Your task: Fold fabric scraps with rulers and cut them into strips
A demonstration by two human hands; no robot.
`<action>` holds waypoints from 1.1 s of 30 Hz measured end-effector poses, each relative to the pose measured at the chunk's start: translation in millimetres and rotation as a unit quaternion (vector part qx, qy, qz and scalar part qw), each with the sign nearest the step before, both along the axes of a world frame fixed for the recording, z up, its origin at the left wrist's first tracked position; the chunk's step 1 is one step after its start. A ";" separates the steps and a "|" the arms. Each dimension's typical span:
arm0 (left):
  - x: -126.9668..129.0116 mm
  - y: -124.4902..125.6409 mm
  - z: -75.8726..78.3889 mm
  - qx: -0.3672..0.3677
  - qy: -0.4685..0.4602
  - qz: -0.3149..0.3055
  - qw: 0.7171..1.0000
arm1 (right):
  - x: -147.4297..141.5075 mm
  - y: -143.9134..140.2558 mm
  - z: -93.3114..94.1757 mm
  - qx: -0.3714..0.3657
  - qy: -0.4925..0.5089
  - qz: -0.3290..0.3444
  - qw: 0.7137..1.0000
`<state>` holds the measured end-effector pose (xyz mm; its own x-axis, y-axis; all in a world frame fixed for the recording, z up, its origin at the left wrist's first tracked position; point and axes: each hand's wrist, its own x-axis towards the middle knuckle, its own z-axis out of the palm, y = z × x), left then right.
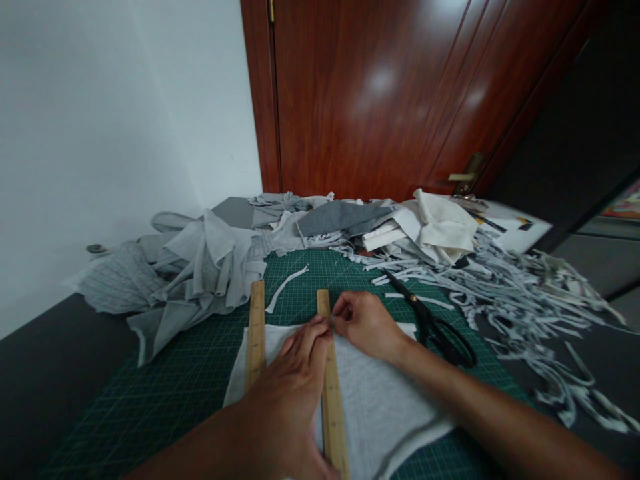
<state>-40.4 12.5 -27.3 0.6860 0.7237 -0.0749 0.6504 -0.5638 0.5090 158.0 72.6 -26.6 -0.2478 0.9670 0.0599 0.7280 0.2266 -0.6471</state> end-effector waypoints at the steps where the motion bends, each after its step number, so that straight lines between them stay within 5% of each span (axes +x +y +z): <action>1: 0.1 -0.4 0.9 -0.001 0.005 0.003 1.000 | -0.7 -1.0 0.5 0.007 0.000 -0.001 1.000; 10: 1.0 -0.8 5.5 -0.008 0.028 0.002 1.000 | -5.0 -13.3 3.5 0.052 0.053 -0.010 0.997; 22: -4.9 -0.3 -7.7 0.027 -0.023 -0.020 0.999 | -6.0 -54.4 -0.9 0.049 0.119 0.041 0.991; 33: -2.4 0.0 0.1 0.030 -0.026 -0.011 0.999 | -4.8 -110.5 -7.5 -0.028 0.134 0.048 0.989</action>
<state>-42.8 12.5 -27.2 0.7038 0.7104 0.0052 0.6106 -0.6086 0.5067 153.2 -37.9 -34.1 -0.3216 0.9431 0.0838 0.5055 0.2459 -0.8270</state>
